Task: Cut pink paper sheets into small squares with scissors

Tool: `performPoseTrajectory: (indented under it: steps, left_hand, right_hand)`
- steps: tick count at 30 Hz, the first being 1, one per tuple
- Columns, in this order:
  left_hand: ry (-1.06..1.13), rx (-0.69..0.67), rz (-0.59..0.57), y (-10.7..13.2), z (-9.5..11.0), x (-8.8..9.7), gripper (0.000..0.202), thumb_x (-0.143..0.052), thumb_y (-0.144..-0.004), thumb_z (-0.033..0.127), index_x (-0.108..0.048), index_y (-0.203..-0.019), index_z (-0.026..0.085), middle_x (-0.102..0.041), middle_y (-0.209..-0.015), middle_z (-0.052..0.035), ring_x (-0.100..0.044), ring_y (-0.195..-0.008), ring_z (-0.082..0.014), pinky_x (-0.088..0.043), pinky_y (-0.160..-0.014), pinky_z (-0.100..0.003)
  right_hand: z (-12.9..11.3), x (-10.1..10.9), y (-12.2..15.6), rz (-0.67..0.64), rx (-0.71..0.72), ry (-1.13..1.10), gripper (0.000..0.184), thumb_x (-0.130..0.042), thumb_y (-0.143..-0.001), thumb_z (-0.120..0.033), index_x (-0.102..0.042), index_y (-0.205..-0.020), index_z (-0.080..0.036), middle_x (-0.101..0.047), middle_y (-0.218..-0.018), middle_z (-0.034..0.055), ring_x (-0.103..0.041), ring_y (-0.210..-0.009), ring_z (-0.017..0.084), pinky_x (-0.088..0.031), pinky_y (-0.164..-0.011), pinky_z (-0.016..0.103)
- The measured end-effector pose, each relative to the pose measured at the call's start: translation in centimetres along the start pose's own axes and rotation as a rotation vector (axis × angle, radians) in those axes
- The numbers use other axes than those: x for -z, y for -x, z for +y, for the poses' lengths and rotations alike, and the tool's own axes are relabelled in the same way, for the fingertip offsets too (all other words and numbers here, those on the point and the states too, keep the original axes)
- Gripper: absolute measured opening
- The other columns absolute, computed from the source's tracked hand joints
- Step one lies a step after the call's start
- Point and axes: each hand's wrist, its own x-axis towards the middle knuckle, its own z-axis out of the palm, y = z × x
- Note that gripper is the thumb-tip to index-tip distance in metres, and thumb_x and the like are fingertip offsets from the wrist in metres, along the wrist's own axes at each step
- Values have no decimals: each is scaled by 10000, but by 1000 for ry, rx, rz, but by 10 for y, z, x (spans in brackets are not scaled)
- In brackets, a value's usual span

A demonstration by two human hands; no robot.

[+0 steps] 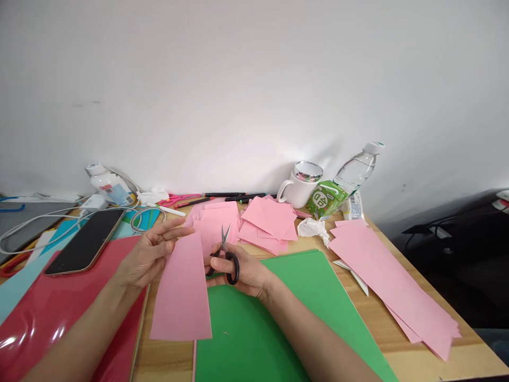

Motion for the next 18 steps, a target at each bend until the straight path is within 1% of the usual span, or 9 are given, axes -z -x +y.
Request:
performPoseTrajectory:
  steps: [2,5,9,10,12,14,15,16,18]
  left_hand:
    - [-14,18,-24,1,-1,-3,370,-796,-562,213,-703,-920,242,-734,-903,-45,-674,-775,-159,-510,-622,-198]
    - [-26,31,-63,1,-3,-6,367,-807,-542,226,-711,-896,227,-737,-868,-55,-667,-843,-192,-511,-658,-221]
    - [-7,41,-20,-1,-5,-2,392,-811,-531,199,-706,-907,224,-738,-861,-41,-671,-773,-166,-510,-633,-205]
    - [16,37,8,-2,-5,-1,404,-809,-536,213,-700,-925,228,-736,-874,-32,-670,-751,-155,-510,-624,-199]
    - [88,39,60,-4,-5,1,409,-765,-603,335,-675,-990,240,-726,-930,-25,-668,-765,-154,-518,-633,-213]
    - [155,51,94,-6,-5,1,414,-635,-703,493,-657,-1027,237,-715,-970,-32,-663,-825,-170,-526,-668,-240]
    - [175,57,100,-7,-4,0,435,-563,-736,546,-661,-1016,227,-714,-967,-38,-660,-850,-178,-528,-685,-252]
    - [188,60,94,-8,-4,-1,455,-518,-753,572,-669,-991,216,-716,-951,-43,-658,-865,-186,-530,-695,-260]
    - [198,58,53,-8,-4,-4,430,-525,-758,556,-679,-953,204,-721,-920,-43,-658,-869,-191,-534,-694,-260]
  right_hand:
    - [2,-3,0,-13,-24,8,348,-773,-574,-334,-547,-800,-196,-616,-740,-13,-609,-733,167,-518,-643,308]
    - [3,-5,1,-27,-54,-12,387,-794,-533,-293,-553,-819,-196,-611,-737,-19,-601,-694,158,-520,-634,311]
    - [-2,-2,2,53,-48,-31,410,-810,-491,-215,-547,-805,-193,-551,-656,-53,-562,-582,113,-504,-557,258]
    - [-4,0,1,105,-18,-34,413,-810,-486,-213,-544,-802,-195,-534,-638,-61,-546,-553,100,-491,-537,241]
    - [-8,6,-2,281,121,-27,423,-807,-482,-238,-541,-808,-196,-530,-631,-58,-529,-527,93,-466,-513,226]
    - [-12,14,-6,496,315,-6,440,-800,-478,-279,-542,-823,-193,-543,-645,-43,-527,-538,102,-446,-504,228]
    - [-14,18,-7,571,389,4,445,-795,-479,-294,-538,-828,-197,-540,-651,-45,-517,-542,98,-435,-500,222]
    - [-15,23,-9,622,438,15,443,-792,-481,-296,-534,-829,-204,-526,-643,-55,-498,-531,90,-414,-485,211]
    - [-18,31,-10,701,514,48,437,-787,-492,-289,-536,-842,-214,-495,-622,-71,-453,-502,71,-367,-455,194]
